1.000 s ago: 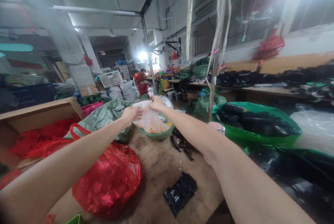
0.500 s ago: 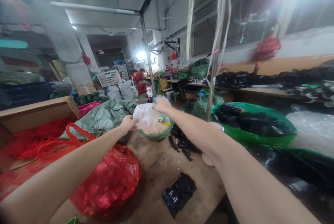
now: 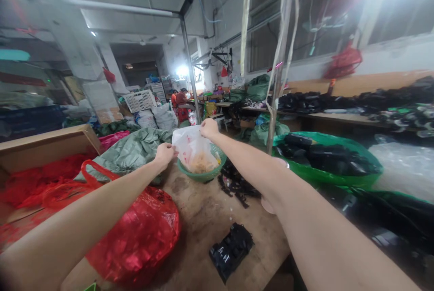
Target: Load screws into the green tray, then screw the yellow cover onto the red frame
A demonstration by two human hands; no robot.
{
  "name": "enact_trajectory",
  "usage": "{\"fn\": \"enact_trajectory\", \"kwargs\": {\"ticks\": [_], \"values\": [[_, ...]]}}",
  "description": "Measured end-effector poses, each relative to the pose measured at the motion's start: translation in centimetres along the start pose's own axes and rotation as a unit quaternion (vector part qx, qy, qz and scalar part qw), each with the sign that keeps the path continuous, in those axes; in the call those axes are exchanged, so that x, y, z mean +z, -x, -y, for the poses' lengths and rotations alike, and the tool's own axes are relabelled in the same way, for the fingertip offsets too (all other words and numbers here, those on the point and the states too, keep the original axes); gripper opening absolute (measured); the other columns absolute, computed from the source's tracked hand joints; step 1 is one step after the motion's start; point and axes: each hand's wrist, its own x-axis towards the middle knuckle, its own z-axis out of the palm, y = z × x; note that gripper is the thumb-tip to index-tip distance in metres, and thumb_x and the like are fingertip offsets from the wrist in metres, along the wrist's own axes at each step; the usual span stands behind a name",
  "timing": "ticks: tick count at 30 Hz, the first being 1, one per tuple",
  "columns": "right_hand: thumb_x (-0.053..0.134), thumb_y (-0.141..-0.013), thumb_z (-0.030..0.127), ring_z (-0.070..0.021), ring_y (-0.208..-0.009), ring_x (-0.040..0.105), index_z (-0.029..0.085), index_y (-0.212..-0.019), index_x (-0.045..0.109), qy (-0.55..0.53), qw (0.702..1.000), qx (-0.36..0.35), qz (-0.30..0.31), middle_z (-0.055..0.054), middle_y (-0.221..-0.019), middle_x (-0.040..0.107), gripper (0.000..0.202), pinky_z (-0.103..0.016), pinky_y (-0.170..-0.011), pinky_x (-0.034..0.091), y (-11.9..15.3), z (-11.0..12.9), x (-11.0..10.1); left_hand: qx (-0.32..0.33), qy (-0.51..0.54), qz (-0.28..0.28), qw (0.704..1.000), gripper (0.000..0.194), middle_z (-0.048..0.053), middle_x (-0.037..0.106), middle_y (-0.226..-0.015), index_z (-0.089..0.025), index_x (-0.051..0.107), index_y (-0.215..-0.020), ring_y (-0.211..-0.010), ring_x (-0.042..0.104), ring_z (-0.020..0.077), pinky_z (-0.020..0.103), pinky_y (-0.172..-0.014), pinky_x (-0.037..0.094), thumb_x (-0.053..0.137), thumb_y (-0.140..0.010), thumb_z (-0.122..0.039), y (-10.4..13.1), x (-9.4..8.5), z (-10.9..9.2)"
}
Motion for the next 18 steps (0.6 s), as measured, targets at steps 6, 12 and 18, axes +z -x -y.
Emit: {"fn": "enact_trajectory", "kwargs": {"ticks": [6, 12, 18], "values": [[0.066, -0.079, -0.004, -0.0183, -0.094, 0.080, 0.011, -0.115, 0.085, -0.023, 0.997, -0.060, -0.041, -0.009, -0.103, 0.083, 0.044, -0.023, -0.095, 0.062, -0.5, 1.5, -0.4, -0.008, 0.095, -0.020, 0.995, 0.013, -0.003, 0.062, -0.069, -0.012, 0.062, -0.089, -0.069, 0.068, 0.0119, 0.027, -0.072, 0.060, 0.061, -0.103, -0.009, 0.6, 0.0, -2.0], [0.061, -0.081, -0.005, -0.0208, -0.111, 0.077, 0.010, -0.116, 0.086, -0.024, 0.991, -0.126, -0.038, -0.011, -0.113, 0.083, 0.046, -0.026, -0.109, 0.057, 0.3, 4.1, -0.5, 0.006, 0.148, -0.018, 0.989, 0.019, -0.004, 0.061, -0.070, -0.012, 0.060, -0.083, -0.072, 0.068, 0.0093, 0.023, -0.074, 0.060, 0.062, -0.101, -0.004, 1.6, -0.2, -4.2], [0.063, -0.080, -0.007, -0.0204, -0.102, 0.078, 0.011, -0.109, 0.088, -0.015, 0.980, -0.197, 0.028, -0.009, -0.107, 0.084, 0.041, -0.024, -0.099, 0.058, 1.2, 6.1, 0.2, -0.007, 0.182, 0.038, 0.983, 0.026, -0.005, 0.057, -0.062, -0.013, 0.056, -0.076, -0.065, 0.062, 0.0092, 0.022, -0.068, 0.057, 0.066, -0.098, -0.003, 2.7, -0.1, -5.2]]}}
